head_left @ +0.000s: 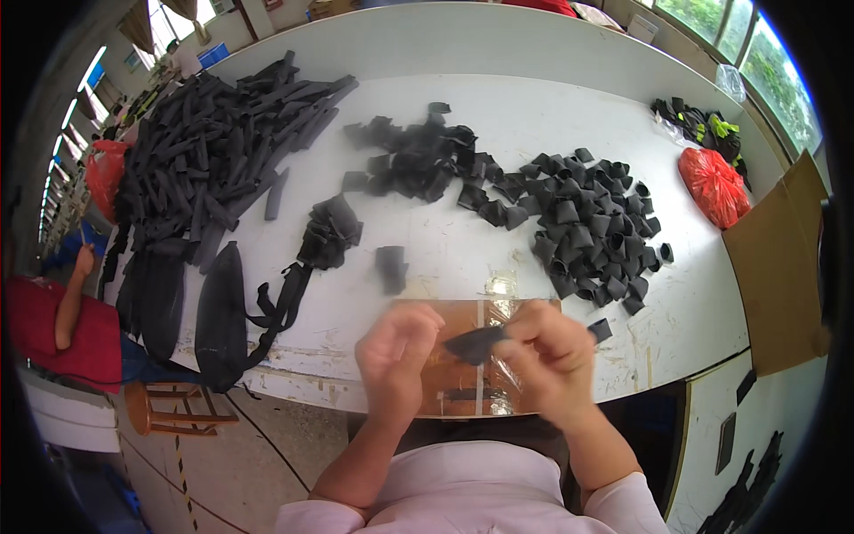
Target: The recorder is assembling small black foam pieces onto a base component at a workbench in a manufacturing facility.
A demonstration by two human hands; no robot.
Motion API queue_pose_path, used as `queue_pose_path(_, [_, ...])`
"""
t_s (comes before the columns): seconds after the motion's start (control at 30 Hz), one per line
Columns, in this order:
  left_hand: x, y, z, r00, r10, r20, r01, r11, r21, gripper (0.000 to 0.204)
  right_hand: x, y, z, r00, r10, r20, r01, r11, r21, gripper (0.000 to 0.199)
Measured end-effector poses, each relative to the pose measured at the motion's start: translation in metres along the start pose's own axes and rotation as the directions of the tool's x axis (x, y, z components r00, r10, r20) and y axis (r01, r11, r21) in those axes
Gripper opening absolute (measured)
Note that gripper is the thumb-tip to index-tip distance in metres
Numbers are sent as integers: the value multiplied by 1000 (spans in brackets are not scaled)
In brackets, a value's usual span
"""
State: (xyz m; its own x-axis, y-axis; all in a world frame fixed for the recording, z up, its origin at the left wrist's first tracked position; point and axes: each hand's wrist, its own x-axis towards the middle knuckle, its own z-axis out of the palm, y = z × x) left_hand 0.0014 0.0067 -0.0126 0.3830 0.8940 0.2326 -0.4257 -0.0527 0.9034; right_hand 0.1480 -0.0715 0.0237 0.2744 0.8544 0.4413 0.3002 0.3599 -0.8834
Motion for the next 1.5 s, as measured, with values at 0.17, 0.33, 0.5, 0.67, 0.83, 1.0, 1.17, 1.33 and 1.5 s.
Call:
queue_pose_path(0.17, [73, -53, -68, 895, 252, -369, 24, 797, 603, 17, 19, 8, -38, 796, 434, -422, -46, 739, 672, 32])
queue_pose_path(0.33, [162, -80, -131, 825, 462, -324, 208, 284, 936, 26, -54, 34, -18, 742, 651, -161, -523, 712, 468, 32])
queue_pose_path(0.5, [172, -103, -147, 940, 150, -307, 309, 11, 951, 19, -71, 33, -10, 670, 738, -82, -652, 638, 410, 29])
queue_pose_path(0.67, [107, -81, -106, 929, 295, -221, 60, 469, 881, 8, -78, 45, 7, 676, 718, 168, -736, 643, 214, 28])
queue_pose_path(0.83, [16, -54, -69, 895, 429, 120, -348, 507, 789, 13, -58, 40, 34, 564, 726, 394, -825, 520, 222, 31])
queue_pose_path(1.0, [-46, -30, -46, 732, 385, 563, -681, 401, 613, 25, -52, 40, 50, 569, 736, 368, -740, 262, 620, 27])
queue_pose_path(1.17, [-66, -19, -16, 969, 186, 163, -238, 877, 418, 22, -62, 39, 43, 585, 761, 279, -690, 287, 665, 21])
queue_pose_path(1.33, [-43, -7, -20, 748, -651, 133, 651, 679, -339, 22, -65, 38, 26, 681, 650, 338, -700, 440, 562, 22])
queue_pose_path(1.5, [-35, -8, -16, 895, -445, 35, 440, 893, 94, 18, -67, 44, 22, 687, 655, 314, -720, 555, 416, 20])
